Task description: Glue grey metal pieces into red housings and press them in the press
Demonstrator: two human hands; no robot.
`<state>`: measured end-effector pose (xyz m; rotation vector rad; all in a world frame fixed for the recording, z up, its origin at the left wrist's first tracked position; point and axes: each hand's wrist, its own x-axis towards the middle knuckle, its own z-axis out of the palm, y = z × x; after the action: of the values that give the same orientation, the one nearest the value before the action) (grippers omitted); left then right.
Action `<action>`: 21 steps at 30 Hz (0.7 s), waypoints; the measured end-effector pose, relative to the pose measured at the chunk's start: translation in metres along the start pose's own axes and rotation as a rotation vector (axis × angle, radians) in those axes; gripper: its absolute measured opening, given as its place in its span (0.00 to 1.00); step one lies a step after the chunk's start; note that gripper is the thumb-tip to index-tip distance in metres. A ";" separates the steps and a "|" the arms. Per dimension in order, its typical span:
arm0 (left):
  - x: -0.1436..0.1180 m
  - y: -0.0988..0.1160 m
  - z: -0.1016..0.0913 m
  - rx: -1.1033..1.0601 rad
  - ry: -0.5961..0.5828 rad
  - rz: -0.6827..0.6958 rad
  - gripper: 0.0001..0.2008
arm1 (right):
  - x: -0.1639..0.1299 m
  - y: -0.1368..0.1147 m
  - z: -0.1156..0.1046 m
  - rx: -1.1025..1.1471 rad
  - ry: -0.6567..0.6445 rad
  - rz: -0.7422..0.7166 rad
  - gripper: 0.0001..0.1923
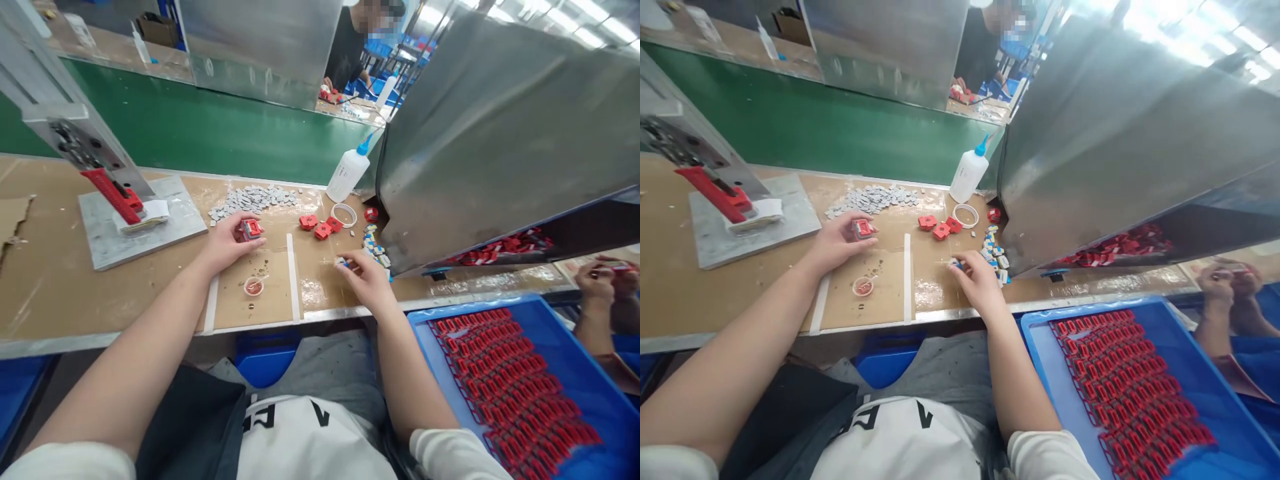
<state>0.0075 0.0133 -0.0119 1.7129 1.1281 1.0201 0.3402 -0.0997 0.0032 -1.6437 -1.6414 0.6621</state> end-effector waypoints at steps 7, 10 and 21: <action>-0.009 -0.004 -0.004 0.166 0.032 0.097 0.30 | 0.071 -0.050 0.055 0.898 -0.224 0.107 0.28; -0.013 0.000 -0.005 0.214 0.070 0.131 0.28 | 0.089 -0.067 0.081 0.818 -0.247 0.042 0.32; -0.010 -0.001 -0.003 0.253 0.102 0.268 0.21 | 0.086 -0.085 0.119 0.532 -0.157 -0.119 0.25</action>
<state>0.0014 0.0043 -0.0138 2.0764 1.1520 1.1792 0.1998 -0.0045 0.0068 -1.1264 -1.4860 1.0795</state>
